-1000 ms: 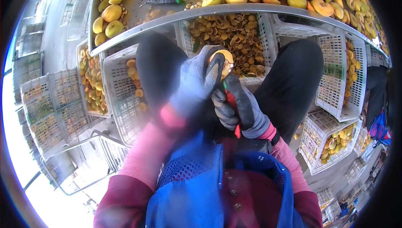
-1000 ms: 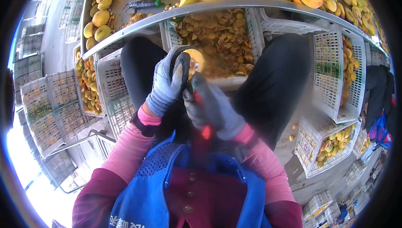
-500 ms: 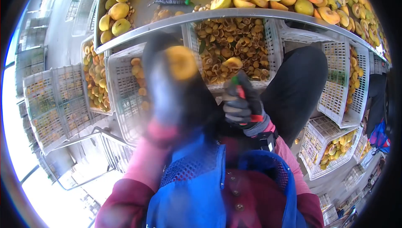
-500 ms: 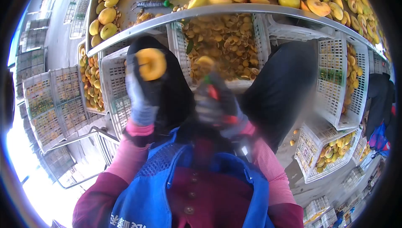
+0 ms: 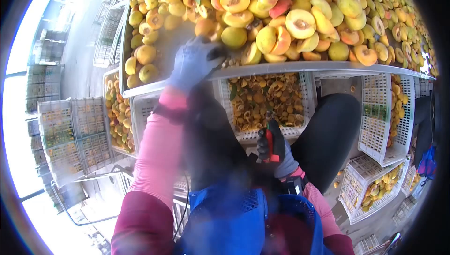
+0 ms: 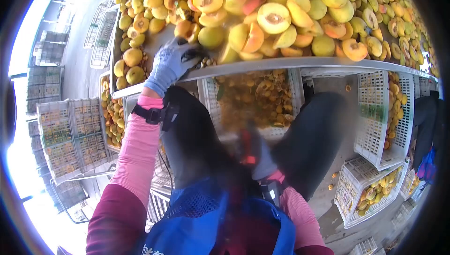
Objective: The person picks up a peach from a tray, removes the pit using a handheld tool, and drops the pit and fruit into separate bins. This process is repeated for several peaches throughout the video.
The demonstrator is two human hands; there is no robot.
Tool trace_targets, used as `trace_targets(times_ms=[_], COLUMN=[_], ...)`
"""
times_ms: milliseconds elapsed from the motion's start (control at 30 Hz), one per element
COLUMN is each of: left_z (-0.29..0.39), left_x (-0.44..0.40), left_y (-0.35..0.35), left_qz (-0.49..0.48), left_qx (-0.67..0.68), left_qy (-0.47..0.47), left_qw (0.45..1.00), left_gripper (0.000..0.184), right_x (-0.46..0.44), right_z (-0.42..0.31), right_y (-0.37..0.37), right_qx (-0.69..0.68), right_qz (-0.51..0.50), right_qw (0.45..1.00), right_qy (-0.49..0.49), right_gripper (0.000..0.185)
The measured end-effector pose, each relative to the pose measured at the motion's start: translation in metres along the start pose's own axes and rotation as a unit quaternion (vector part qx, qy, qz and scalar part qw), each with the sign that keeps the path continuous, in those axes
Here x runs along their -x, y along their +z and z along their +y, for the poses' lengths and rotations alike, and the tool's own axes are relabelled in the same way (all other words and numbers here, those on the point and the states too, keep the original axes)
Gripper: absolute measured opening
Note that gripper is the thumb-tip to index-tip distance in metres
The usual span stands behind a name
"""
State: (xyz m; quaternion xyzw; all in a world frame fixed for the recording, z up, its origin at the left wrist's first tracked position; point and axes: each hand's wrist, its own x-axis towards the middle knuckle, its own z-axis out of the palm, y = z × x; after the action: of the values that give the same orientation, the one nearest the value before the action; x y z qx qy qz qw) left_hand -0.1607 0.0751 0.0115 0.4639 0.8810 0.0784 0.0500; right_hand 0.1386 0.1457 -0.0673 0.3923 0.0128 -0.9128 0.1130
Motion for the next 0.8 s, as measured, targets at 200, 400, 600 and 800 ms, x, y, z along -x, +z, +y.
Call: trace_targets(times_ms=[200, 400, 600, 800], left_z=[-0.061, -0.064, -0.082, 0.011], left_x=[0.006, -0.019, -0.053, 0.032], left_y=[-0.046, -0.025, 0.006, -0.017], left_qz=[-0.148, 0.108, -0.020, 0.152], left_qx=[-0.140, 0.021, 0.145, 0.336], left_qy=[-0.052, -0.202, -0.199, -0.104], left_qw=[0.978, 0.973, 0.969, 0.924], left_gripper=[0.037, 0.051, 0.042, 0.027], right_x=[-0.004, -0.007, -0.006, 0.009], right_z=[0.000, 0.001, 0.002, -0.002], right_y=[0.001, 0.005, 0.004, 0.033], right_qx=[0.085, 0.092, 0.101, 0.240], right_qz=[-0.001, 0.057, 0.040, 0.021], right_qw=[0.988, 0.991, 0.989, 0.940], right_qy=[-0.126, -0.081, -0.097, -0.242], right_gripper=[0.045, 0.044, 0.039, 0.029])
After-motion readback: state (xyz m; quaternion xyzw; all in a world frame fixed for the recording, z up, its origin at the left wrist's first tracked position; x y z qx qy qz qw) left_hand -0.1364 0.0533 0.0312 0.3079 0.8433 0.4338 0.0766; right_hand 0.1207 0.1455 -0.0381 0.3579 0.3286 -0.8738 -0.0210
